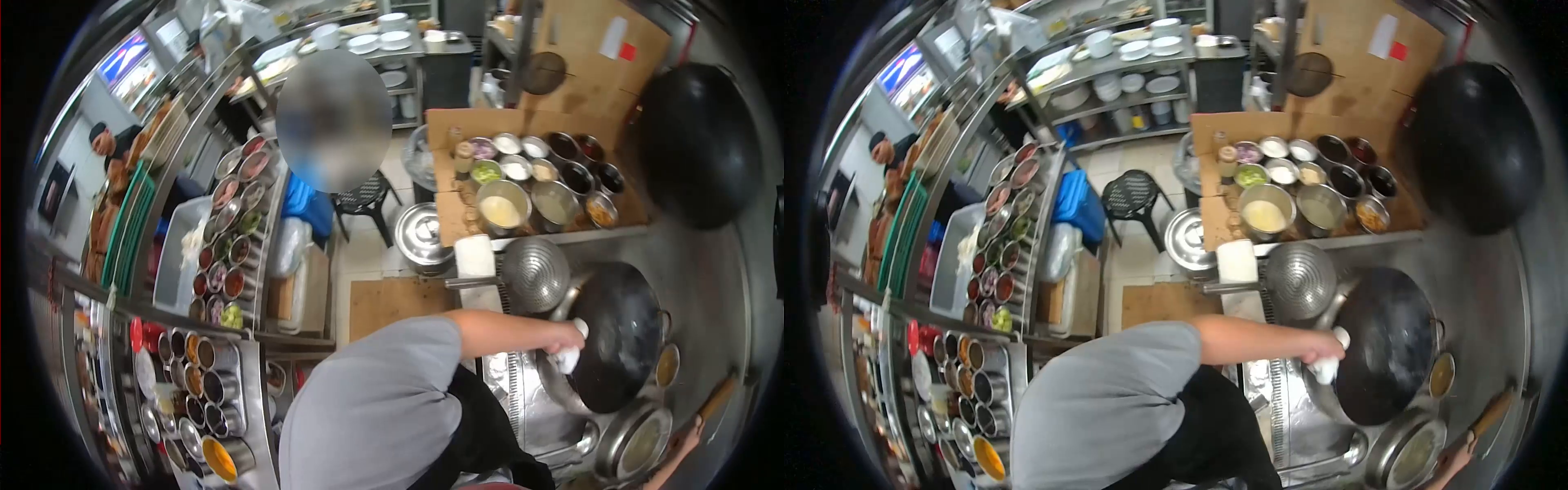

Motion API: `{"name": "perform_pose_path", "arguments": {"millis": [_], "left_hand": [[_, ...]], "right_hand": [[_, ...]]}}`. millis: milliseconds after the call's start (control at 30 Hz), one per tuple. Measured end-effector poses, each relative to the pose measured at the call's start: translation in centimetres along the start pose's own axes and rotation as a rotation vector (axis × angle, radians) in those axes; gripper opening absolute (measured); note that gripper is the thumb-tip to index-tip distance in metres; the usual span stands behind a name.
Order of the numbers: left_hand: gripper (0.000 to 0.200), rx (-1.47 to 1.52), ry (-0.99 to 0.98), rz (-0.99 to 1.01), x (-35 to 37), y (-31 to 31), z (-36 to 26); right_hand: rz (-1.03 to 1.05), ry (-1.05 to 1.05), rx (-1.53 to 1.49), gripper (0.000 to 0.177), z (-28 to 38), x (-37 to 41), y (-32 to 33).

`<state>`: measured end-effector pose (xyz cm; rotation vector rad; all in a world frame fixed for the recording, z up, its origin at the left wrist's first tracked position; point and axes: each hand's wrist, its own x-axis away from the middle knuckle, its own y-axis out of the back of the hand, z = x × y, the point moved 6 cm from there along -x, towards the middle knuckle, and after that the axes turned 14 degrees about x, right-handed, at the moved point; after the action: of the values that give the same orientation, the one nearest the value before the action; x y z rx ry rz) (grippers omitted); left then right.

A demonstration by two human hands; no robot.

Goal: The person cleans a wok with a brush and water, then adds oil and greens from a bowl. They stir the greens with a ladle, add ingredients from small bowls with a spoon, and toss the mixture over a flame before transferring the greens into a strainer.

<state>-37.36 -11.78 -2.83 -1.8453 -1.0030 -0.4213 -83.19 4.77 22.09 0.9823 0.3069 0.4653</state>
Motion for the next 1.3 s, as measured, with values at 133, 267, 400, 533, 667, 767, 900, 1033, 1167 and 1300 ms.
{"name": "perform_pose_path", "arguments": {"millis": [133, 267, 400, 533, 667, 767, 900, 1033, 1167, 1300], "left_hand": [[0.023, 0.077, 0.037, 0.015, -5.1, -0.3, 1.8], [0.021, -0.065, 0.169, 0.235, -17.0, -0.3, 6.0], [0.026, -0.356, 0.059, 0.055, -9.8, -1.1, 1.8], [0.025, -0.298, -0.054, 0.114, -8.1, -3.1, 0.0], [0.023, -0.229, -0.175, 0.149, -5.8, -5.6, -2.1], [0.022, -0.214, -0.195, 0.14, -4.6, -5.7, -2.1], [0.021, -0.153, -0.234, 0.084, -4.1, -4.0, -2.2], [0.019, -0.108, -0.256, 0.043, -2.9, -2.1, -2.5], [0.018, -0.035, -0.261, 0.043, -2.9, -1.1, -1.7], [0.017, 0.066, -0.157, 0.057, -2.1, -2.1, 3.9]], "right_hand": [[-0.156, 0.045, -0.223, 0.054, 0.0, -6.7, -13.0], [0.144, -0.061, -0.274, 0.046, 6.2, 3.8, -29.8], [0.856, 0.122, -0.171, 0.04, 10.5, 12.9, -36.0], [1.298, 0.292, -0.1, 0.035, 15.0, 24.5, -24.6], [1.196, 0.35, 0.01, 0.032, 16.1, 26.1, -25.2], [1.129, 0.431, 0.039, 0.03, 18.0, 26.2, -28.1], [1.066, 0.513, 0.061, 0.028, 20.1, 25.7, -30.8], [0.944, 0.555, 0.075, 0.026, 21.2, 22.6, -31.8], [0.624, 0.652, 0.143, 0.024, 19.2, 11.7, -27.7], [0.181, 0.548, 0.708, 0.023, 13.0, 8.0, -21.1]]}}
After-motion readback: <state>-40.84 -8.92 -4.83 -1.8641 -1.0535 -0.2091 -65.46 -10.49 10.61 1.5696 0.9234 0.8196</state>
